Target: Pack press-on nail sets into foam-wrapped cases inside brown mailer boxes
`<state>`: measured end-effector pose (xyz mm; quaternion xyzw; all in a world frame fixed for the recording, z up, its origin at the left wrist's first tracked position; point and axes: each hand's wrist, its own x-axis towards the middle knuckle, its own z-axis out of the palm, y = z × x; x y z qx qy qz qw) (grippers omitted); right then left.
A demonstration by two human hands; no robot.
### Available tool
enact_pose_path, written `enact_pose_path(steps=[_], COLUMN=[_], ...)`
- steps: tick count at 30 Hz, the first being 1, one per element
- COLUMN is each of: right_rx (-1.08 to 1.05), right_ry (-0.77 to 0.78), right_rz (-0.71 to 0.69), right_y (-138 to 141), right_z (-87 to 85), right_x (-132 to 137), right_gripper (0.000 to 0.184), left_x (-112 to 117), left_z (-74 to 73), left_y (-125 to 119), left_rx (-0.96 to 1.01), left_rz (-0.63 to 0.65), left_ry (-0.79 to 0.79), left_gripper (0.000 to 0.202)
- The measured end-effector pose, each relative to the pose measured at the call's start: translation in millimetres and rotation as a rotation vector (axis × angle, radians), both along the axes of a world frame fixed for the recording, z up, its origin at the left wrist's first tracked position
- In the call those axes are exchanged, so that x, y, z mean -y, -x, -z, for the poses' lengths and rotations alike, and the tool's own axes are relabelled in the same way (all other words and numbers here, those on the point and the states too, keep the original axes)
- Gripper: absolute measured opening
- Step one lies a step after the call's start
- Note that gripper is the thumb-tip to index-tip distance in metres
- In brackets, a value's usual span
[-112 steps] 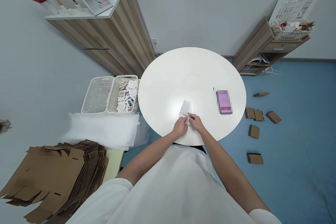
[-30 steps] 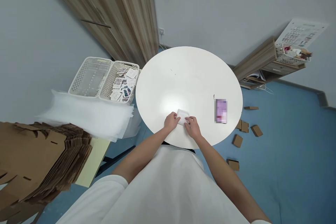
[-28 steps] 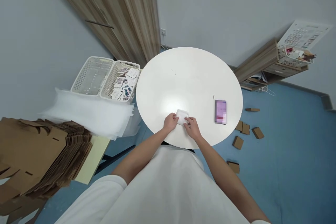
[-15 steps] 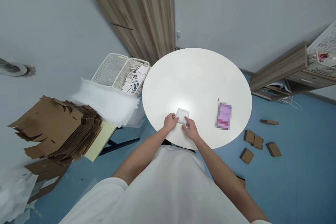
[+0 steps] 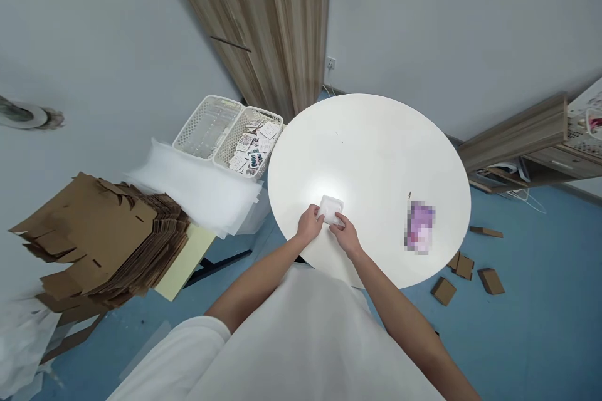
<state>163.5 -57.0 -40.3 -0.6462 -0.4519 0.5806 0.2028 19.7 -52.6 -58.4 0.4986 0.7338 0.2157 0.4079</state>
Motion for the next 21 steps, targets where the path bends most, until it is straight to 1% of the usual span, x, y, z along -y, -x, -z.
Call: enact_pose_path(steps=[4,9,12,16,21], right_rx=[0.021,0.018,-0.012,-0.026,-0.036], right_ry=[-0.056,-0.064,-0.08,-0.12,-0.135], right_rz=[-0.022,-0.024,-0.013,-0.011,-0.024], right_y=[38.9,94.8,125.2,154.1,173.6], right_z=[6.9,10.7,11.0,14.4,18.9], right_x=[-24.3,-59.9,-81.4,-106.6,-129.2], right_gripper=[0.049,0.052,0.055,0.056,0.058], left_x=[-21.7,-52.8,-70.0,-87.7,-99.6], left_z=[-0.7,5.0,7.3,7.1,6.3], left_y=[38.4,88.5,112.4,134.1,148.0], left_rx=[0.017,0.009,-0.027,-0.039,0.005], left_rz=[-0.003,-0.035,-0.044,-0.056,-0.058], left_ry=[-0.04,-0.119,-0.149,-0.141,-0.189], left_gripper=[0.025,0.037,0.044,0.05,0.057])
